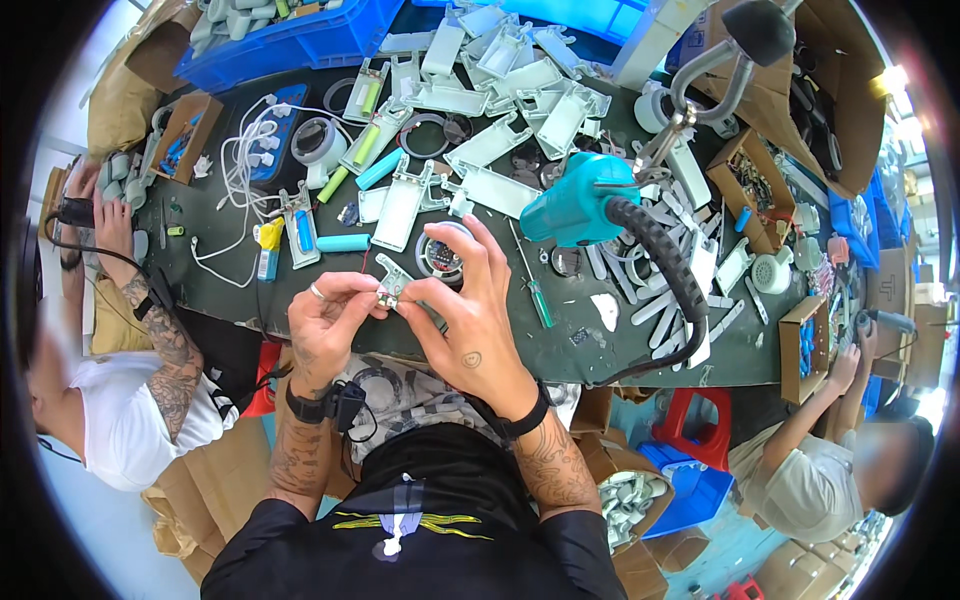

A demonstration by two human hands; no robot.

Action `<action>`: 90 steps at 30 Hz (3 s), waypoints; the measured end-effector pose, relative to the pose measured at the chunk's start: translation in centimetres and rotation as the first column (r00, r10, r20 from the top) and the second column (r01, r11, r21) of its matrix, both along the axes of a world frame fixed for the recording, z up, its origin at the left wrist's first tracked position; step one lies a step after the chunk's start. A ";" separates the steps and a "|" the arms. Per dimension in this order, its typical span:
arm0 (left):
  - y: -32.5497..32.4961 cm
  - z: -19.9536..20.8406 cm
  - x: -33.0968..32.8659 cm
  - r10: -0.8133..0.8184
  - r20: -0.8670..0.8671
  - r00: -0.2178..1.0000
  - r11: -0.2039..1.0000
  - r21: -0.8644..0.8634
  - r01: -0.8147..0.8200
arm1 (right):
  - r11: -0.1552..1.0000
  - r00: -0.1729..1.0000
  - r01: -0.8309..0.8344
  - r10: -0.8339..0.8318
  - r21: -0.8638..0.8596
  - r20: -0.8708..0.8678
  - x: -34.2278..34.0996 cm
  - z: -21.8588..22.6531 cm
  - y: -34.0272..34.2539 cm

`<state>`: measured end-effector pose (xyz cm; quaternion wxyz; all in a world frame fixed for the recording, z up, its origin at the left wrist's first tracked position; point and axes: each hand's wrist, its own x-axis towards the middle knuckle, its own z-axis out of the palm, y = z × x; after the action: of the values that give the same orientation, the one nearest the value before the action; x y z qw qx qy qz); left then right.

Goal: Assembling small electronic devices on a production line by fitting components into plastic housings.

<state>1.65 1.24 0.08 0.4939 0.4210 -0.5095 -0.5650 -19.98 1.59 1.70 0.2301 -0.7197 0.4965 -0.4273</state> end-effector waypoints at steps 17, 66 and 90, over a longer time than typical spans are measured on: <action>0.3 0.2 0.0 0.008 0.087 0.996 0.999 -0.053 -0.004 | 1.000 1.000 0.019 -0.020 -0.024 -0.013 0.1 -0.3 0.1; 0.4 0.0 -0.4 0.002 0.086 0.996 0.999 -0.034 0.001 | 0.997 0.998 0.058 -0.057 -0.045 0.015 0.4 -0.1 0.1; -0.8 1.0 0.1 -0.060 0.458 0.887 0.910 -0.340 0.237 | 0.997 0.988 0.065 -0.070 0.045 0.139 -0.1 -0.3 -0.3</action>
<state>1.72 0.49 1.12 0.3944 0.3901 -0.7396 -0.3811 -20.03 1.32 1.41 0.2641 -0.6659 0.5117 -0.4743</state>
